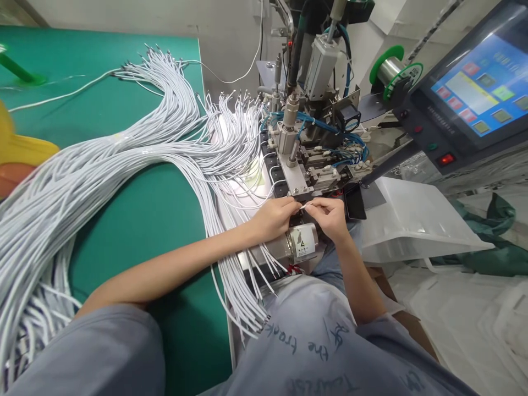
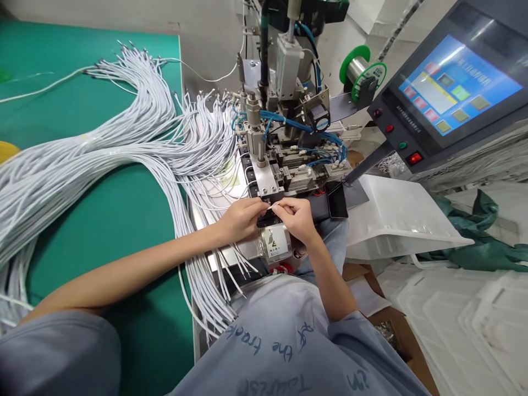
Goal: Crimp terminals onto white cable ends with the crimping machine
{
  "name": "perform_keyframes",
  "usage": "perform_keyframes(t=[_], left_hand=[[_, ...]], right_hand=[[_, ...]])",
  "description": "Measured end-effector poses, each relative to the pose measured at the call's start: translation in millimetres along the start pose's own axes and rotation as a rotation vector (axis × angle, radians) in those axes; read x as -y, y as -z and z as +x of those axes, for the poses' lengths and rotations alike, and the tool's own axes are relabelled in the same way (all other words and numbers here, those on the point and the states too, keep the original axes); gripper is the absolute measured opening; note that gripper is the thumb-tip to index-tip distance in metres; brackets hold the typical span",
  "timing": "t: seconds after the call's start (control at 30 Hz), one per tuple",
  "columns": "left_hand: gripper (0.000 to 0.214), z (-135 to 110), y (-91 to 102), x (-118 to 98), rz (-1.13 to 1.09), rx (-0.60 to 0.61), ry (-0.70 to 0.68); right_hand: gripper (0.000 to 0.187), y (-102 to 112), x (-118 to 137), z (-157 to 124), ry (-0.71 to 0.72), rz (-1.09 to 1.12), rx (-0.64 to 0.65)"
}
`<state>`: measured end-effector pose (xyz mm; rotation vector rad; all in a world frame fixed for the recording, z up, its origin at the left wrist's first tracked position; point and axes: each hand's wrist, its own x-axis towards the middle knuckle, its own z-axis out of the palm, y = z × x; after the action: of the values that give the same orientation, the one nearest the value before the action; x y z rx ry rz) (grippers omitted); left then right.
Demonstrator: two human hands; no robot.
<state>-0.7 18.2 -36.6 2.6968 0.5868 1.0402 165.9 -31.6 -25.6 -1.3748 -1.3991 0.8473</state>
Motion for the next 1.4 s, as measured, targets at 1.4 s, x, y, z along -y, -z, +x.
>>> perform_keyframes(t=[1.4], left_hand=[[0.023, 1.8, -0.4, -8.9, 0.330, 0.351, 0.028]], right_hand=[[0.024, -0.9, -19.2, -12.1, -0.082, -0.213, -0.125]])
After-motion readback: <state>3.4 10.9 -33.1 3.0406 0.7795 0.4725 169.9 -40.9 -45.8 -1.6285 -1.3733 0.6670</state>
